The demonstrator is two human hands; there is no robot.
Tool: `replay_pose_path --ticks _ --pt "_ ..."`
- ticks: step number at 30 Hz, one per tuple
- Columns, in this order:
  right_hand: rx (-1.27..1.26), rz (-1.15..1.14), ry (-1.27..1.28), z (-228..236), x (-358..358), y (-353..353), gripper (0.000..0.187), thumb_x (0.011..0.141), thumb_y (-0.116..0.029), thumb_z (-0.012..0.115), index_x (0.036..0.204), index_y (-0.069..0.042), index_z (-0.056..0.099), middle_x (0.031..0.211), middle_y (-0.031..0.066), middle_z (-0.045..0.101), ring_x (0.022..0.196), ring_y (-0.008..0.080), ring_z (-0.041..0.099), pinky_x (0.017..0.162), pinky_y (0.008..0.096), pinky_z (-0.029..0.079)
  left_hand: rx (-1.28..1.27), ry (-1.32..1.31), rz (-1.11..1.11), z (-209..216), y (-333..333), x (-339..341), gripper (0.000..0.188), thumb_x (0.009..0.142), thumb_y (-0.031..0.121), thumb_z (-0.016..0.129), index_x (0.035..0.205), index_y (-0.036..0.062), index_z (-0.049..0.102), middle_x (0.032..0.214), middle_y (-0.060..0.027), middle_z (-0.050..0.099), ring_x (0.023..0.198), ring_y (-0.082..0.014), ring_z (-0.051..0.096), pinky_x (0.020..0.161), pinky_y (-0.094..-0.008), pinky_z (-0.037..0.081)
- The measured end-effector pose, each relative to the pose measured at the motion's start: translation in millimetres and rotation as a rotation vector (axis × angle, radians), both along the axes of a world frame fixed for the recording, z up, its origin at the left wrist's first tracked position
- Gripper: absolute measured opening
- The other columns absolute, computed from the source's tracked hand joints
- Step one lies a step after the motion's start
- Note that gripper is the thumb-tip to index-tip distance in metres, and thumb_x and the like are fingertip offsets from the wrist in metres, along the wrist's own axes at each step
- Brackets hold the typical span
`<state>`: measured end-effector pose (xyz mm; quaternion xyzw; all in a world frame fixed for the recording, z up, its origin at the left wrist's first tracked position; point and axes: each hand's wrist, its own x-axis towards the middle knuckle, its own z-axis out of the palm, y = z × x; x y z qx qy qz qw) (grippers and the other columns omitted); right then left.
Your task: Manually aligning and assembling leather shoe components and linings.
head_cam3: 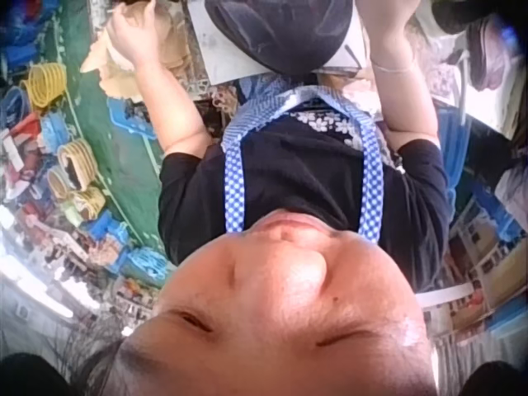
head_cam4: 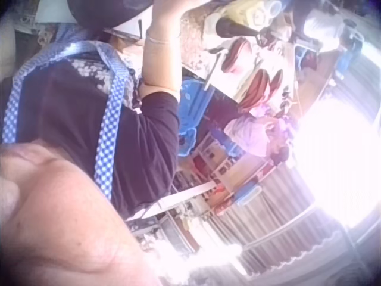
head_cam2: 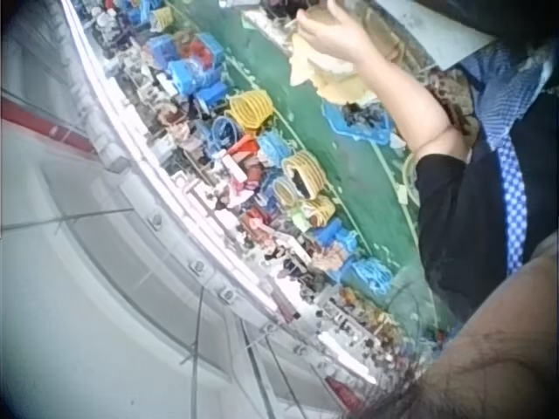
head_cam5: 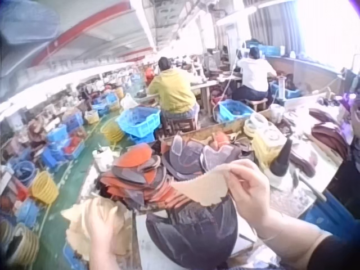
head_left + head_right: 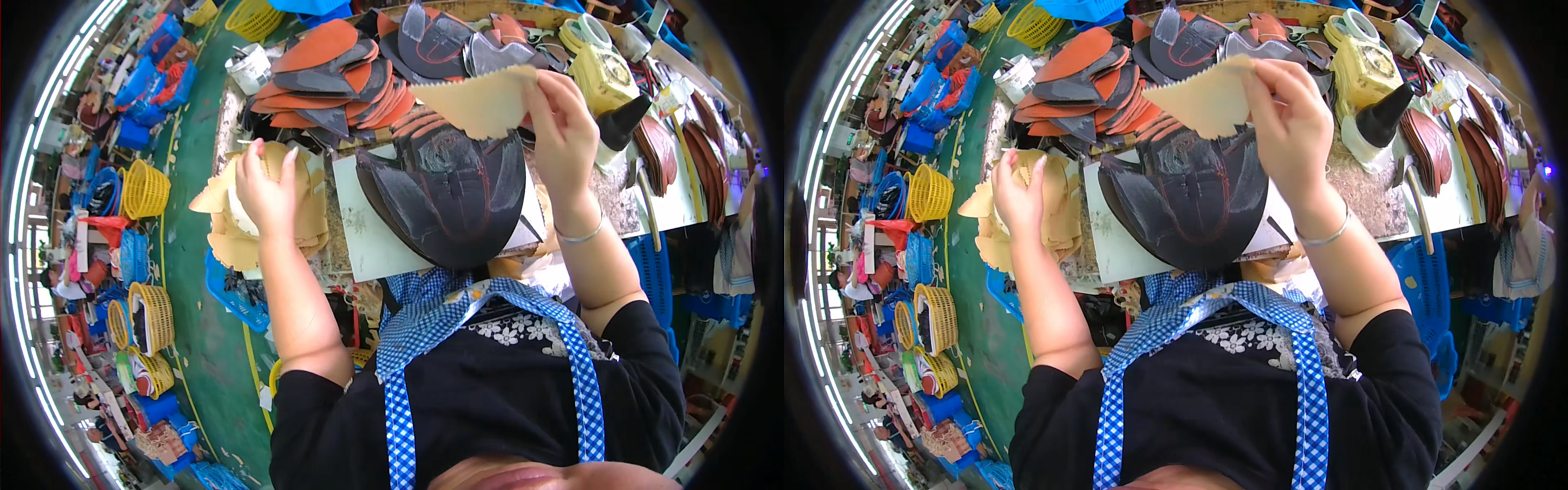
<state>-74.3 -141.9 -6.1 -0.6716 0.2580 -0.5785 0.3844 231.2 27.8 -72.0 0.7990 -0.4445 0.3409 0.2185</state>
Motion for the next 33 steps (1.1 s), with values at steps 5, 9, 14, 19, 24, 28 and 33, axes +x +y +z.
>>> replay_pose_path --ticks 5,9,14,19,24,28,33 --pt "-0.714 0.124 0.182 28.3 12.8 50.1 0.033 0.068 0.007 0.065 0.100 -0.001 0.068 0.086 0.0112 0.061 0.070 0.0245 0.061 0.062 0.0315 0.051 -0.377 1.346 -1.148 81.2 -9.3 -163.5 0.015 0.091 0.007 0.062 0.101 0.0034 0.051 0.086 -0.0002 0.059 0.075 -0.0043 0.055 0.068 -0.0166 0.044" --pt "-0.604 0.135 0.125 20.7 18.9 65.7 0.034 0.067 0.007 0.066 0.100 -0.001 0.067 0.088 0.0111 0.062 0.071 0.0246 0.061 0.062 0.0320 0.052 -0.496 1.312 -1.033 75.4 -15.9 -183.2 0.011 0.094 0.005 0.056 0.104 0.0000 0.053 0.088 -0.0018 0.060 0.078 -0.0034 0.054 0.069 -0.0161 0.043" --pt "-0.584 0.266 0.290 28.5 -4.1 50.4 0.024 0.070 0.001 0.069 0.094 -0.003 0.068 0.084 0.0075 0.066 0.073 0.0227 0.065 0.061 0.0310 0.053 -0.326 1.090 -0.906 61.4 -9.8 -186.0 0.017 0.095 0.005 0.054 0.106 -0.0058 0.063 0.090 -0.0088 0.067 0.084 -0.0103 0.062 0.076 -0.0223 0.049" --pt "-0.667 0.156 0.350 29.9 -9.1 58.5 0.017 0.068 -0.001 0.070 0.085 -0.004 0.067 0.085 0.0071 0.068 0.071 0.0218 0.067 0.062 0.0291 0.054 -0.254 0.836 -0.821 67.0 -6.4 -200.0 0.015 0.094 0.005 0.055 0.103 -0.0057 0.061 0.086 -0.0094 0.067 0.078 -0.0101 0.060 0.070 -0.0229 0.048" --pt "-0.338 0.137 0.258 17.9 -11.8 74.0 0.010 0.074 0.003 0.062 0.083 -0.002 0.065 0.086 0.0098 0.068 0.072 0.0192 0.067 0.065 0.0268 0.054 -0.281 0.673 -0.880 60.0 -16.9 -202.8 0.008 0.092 0.002 0.054 0.094 -0.0037 0.059 0.089 -0.0097 0.065 0.076 -0.0144 0.060 0.068 -0.0245 0.047" --pt "0.850 0.641 -0.499 -5.2 -13.8 53.5 0.010 0.090 -0.004 0.053 0.091 0.004 0.058 0.093 0.0120 0.066 0.078 0.0141 0.065 0.071 0.0248 0.054 -0.408 1.294 -1.099 54.2 -17.3 -198.3 0.009 0.087 0.002 0.050 0.078 0.0012 0.051 0.074 -0.0070 0.054 0.067 -0.0168 0.052 0.062 -0.0268 0.041" --pt "1.279 0.941 -0.413 -11.8 -36.8 53.7 0.028 0.095 -0.024 0.046 0.108 -0.001 0.058 0.092 0.0068 0.064 0.079 0.0135 0.064 0.065 0.0266 0.054 -0.494 2.516 -1.586 54.6 -7.1 -172.2 0.022 0.079 0.021 0.043 0.066 0.0040 0.046 0.074 -0.0090 0.050 0.073 -0.0190 0.047 0.067 -0.0318 0.039"
